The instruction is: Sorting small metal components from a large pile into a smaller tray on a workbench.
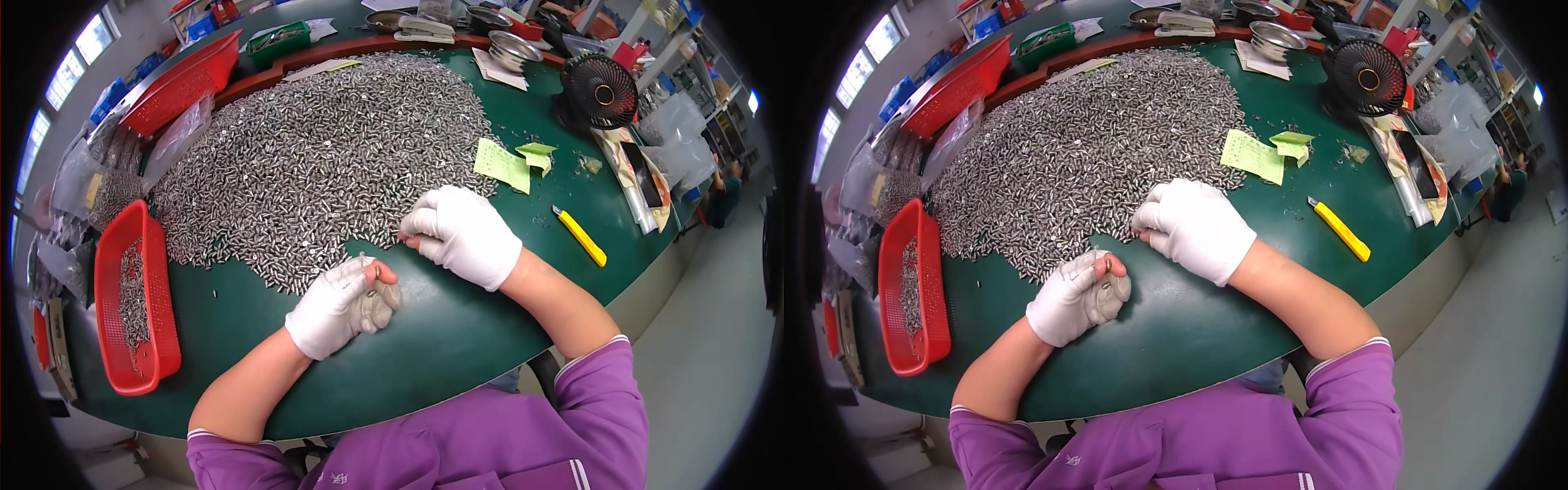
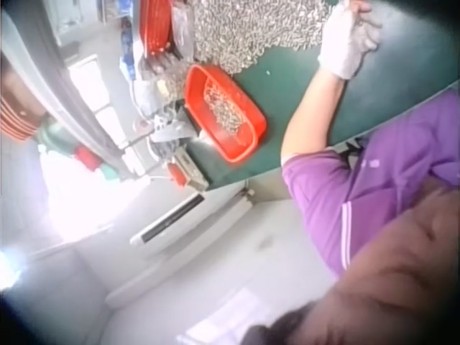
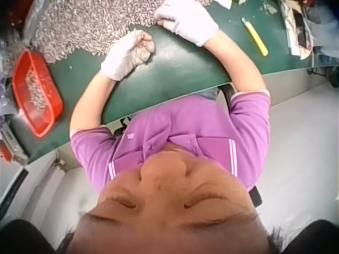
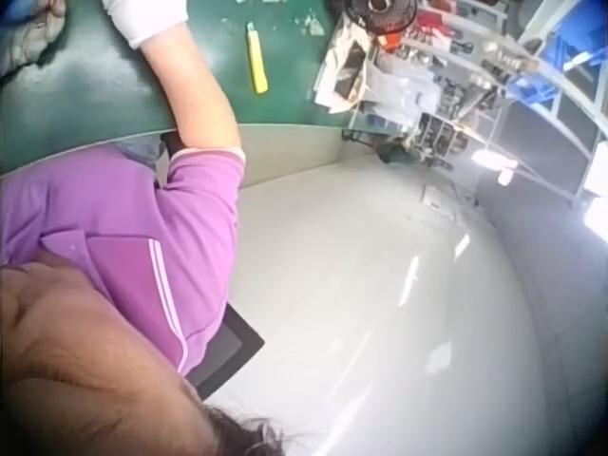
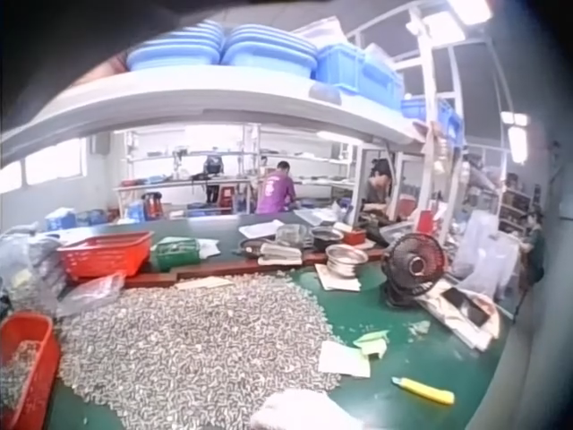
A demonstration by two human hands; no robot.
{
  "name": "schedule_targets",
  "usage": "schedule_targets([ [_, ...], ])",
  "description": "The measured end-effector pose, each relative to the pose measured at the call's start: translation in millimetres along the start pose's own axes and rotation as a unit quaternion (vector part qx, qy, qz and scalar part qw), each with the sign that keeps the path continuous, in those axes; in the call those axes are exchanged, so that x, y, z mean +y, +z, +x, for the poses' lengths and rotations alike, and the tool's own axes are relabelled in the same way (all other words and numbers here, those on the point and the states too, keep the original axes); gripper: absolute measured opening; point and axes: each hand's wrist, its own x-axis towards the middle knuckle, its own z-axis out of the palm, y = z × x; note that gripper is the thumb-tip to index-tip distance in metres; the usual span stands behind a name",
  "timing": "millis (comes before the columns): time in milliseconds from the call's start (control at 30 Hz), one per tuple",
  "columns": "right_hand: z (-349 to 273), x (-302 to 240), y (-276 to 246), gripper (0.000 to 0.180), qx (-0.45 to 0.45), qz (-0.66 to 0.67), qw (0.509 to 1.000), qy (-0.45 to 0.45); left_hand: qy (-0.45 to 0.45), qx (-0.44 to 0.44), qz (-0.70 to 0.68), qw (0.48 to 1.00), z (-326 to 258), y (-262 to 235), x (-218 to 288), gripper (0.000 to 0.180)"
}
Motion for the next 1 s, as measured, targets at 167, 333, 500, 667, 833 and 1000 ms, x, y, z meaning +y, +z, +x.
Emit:
schedule_targets([
  [167, -1.6, -3.9, 13.9, 0.013, -0.015, -0.008, 1.000, -0.022, 0.017, 0.000, -0.011, 1.000, -0.8, 5.0, 1.9, 0.032],
  [333, 0.6, -8.8, 16.0, 0.013, -0.022, -0.026, 0.999, -0.038, 0.032, 0.004, -0.024, 0.999, 0.8, 2.0, -1.3, 0.027],
  [500, 1.0, -11.8, 18.9, 0.013, 0.008, -0.038, 0.999, -0.014, 0.034, -0.017, -0.079, 0.996, 3.3, -4.1, -3.0, 0.020],
  [667, 1.0, -10.0, 20.8, 0.013, -0.007, -0.053, 0.998, -0.037, 0.035, -0.027, -0.088, 0.995, 3.9, -3.9, -1.9, 0.019],
  [833, 0.2, -7.7, 22.9, 0.013, 0.005, -0.036, 0.999, -0.025, 0.043, -0.028, -0.085, 0.995, 4.3, -5.7, -2.9, 0.020],
  [1000, 0.2, -8.3, 20.4, 0.006, -0.032, -0.057, 0.998, -0.024, 0.033, -0.026, -0.105, 0.994, 5.4, -6.0, -2.7, 0.031],
])
